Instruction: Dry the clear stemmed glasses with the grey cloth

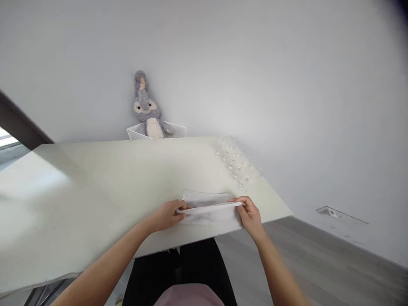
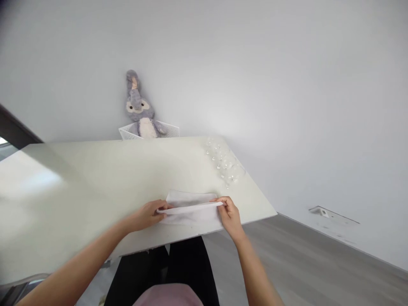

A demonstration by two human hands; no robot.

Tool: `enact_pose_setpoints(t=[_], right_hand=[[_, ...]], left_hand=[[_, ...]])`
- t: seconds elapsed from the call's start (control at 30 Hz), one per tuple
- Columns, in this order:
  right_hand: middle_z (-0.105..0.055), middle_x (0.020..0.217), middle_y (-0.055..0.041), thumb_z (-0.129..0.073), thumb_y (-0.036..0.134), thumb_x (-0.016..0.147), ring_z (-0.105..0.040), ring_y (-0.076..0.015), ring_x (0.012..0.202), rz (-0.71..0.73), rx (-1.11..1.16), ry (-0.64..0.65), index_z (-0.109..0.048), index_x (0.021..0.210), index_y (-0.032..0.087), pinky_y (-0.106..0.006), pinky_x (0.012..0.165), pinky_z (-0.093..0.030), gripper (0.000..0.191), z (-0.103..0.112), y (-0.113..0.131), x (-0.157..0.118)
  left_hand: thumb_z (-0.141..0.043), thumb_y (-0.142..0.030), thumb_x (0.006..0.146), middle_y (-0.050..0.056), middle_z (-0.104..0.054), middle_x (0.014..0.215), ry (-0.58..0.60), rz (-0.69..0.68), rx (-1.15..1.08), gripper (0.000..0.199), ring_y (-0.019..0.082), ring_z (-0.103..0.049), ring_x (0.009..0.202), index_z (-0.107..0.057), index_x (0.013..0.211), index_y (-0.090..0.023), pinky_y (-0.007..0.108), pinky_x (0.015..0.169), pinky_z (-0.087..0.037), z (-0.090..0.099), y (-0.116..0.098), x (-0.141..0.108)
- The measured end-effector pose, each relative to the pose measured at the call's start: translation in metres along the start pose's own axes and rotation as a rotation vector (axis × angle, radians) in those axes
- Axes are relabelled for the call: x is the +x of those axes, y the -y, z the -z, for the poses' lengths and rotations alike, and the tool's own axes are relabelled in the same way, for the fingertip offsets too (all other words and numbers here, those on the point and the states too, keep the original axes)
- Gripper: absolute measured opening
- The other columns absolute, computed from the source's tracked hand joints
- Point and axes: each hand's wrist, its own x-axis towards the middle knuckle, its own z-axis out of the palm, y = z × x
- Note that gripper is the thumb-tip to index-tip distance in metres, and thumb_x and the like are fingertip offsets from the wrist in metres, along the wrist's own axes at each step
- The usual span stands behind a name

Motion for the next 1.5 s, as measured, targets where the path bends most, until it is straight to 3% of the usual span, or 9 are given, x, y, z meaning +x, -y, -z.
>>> enact_pose_setpoints(t=[0.2, 0.5, 0.77, 0.93, 1.07, 1.2, 1.37, 1.43, 1.5], right_hand=[[-0.058, 0.061, 0.0001, -0.039, 0.044, 0.079, -0.052, -0.0153, 0.056, -0.167, -0.289, -0.147, -0.05, 0.09, 0.019, -0.026, 0.058, -0.04, 0.029, -0.006, -0.007, 0.007], [-0.061, 0.068, -0.0006, -0.037, 0.04, 0.082, -0.055, -0.0163, 0.055, -0.119, -0.491, -0.097, -0.04, 0.119, 0.019, -0.027, 0.055, -0.039, 0.043, -0.018, -0.002, 0.009], [-0.064, 0.073, -0.0042, -0.035, 0.032, 0.082, -0.057, -0.0178, 0.056, -0.101, -0.721, -0.093, -0.044, 0.119, 0.021, -0.028, 0.053, -0.039, 0.039, -0.025, -0.004, 0.009], [-0.061, 0.101, -0.0123, -0.034, 0.027, 0.082, -0.06, -0.0204, 0.065, -0.097, -0.788, -0.076, -0.045, 0.119, 0.018, -0.03, 0.055, -0.041, 0.04, -0.024, -0.003, 0.008], [-0.06, 0.104, -0.0113, -0.034, 0.023, 0.081, -0.06, -0.0199, 0.068, -0.057, -0.82, -0.081, -0.046, 0.117, 0.017, -0.03, 0.058, -0.042, 0.038, -0.025, -0.005, 0.007], [-0.062, 0.099, -0.0088, -0.033, 0.024, 0.082, -0.06, -0.0203, 0.075, -0.011, -0.782, -0.129, -0.047, 0.115, 0.018, -0.03, 0.061, -0.043, 0.036, -0.024, -0.009, 0.004], [-0.061, 0.095, -0.01, -0.038, 0.024, 0.08, -0.058, -0.0184, 0.063, -0.078, -0.939, -0.174, -0.05, 0.113, 0.02, -0.028, 0.051, -0.039, 0.036, -0.009, -0.004, 0.0], [-0.061, 0.095, -0.0104, -0.038, 0.022, 0.081, -0.057, -0.0199, 0.07, 0.014, -0.949, -0.204, -0.053, 0.11, 0.02, -0.029, 0.055, -0.041, 0.034, -0.002, 0.005, 0.0], [-0.061, 0.1, -0.0092, -0.037, 0.019, 0.082, -0.056, -0.0224, 0.086, 0.203, -0.845, -0.065, -0.056, 0.109, 0.022, -0.033, 0.066, -0.043, 0.033, 0.0, 0.016, 0.0]], left_hand=[[-0.034, -0.039, 0.082, -0.003, -0.043, 0.058, -0.061, 0.13, 0.072, 0.024, 0.012, -0.04, 0.053, -0.048, 0.085, -0.02, 0.024, 0.051, -0.027, -0.002, 0.005, 0.013], [-0.031, -0.039, 0.082, 0.0, -0.049, 0.06, -0.245, 0.199, 0.128, 0.026, 0.014, -0.047, 0.055, -0.047, 0.084, -0.018, 0.025, 0.051, -0.029, -0.005, 0.016, 0.04], [-0.033, -0.038, 0.083, 0.003, -0.055, 0.064, -0.296, 0.278, 0.379, 0.028, 0.017, -0.053, 0.058, -0.046, 0.097, -0.018, 0.026, 0.051, -0.031, -0.016, 0.018, 0.044], [-0.033, -0.04, 0.084, 0.003, -0.055, 0.066, -0.374, 0.224, 0.418, 0.033, 0.017, -0.053, 0.059, -0.042, 0.107, -0.018, 0.028, 0.057, -0.038, -0.017, 0.013, 0.036], [-0.031, -0.03, 0.087, 0.01, -0.055, 0.1, -0.583, -0.065, 0.478, 0.028, 0.019, -0.052, 0.092, -0.047, 0.105, -0.017, 0.033, 0.08, -0.041, -0.022, -0.002, 0.025], [-0.04, -0.034, 0.084, 0.008, -0.034, 0.134, -0.398, -0.283, 0.546, 0.041, 0.025, -0.029, 0.123, -0.038, 0.124, -0.024, 0.041, 0.1, -0.026, -0.038, -0.01, 0.022], [-0.037, -0.049, 0.082, 0.004, -0.014, 0.144, -0.16, -0.299, 0.553, 0.05, 0.027, -0.012, 0.131, -0.033, 0.129, -0.031, 0.047, 0.105, -0.014, -0.049, -0.001, 0.027], [-0.036, -0.049, 0.082, 0.003, -0.011, 0.145, -0.138, -0.297, 0.537, 0.049, 0.028, -0.009, 0.131, -0.033, 0.129, -0.033, 0.047, 0.104, -0.013, -0.048, 0.002, 0.029], [-0.039, -0.05, 0.081, 0.003, -0.011, 0.145, -0.127, -0.312, 0.527, 0.049, 0.029, -0.008, 0.131, -0.035, 0.128, -0.034, 0.049, 0.104, -0.013, -0.047, 0.003, 0.029]])
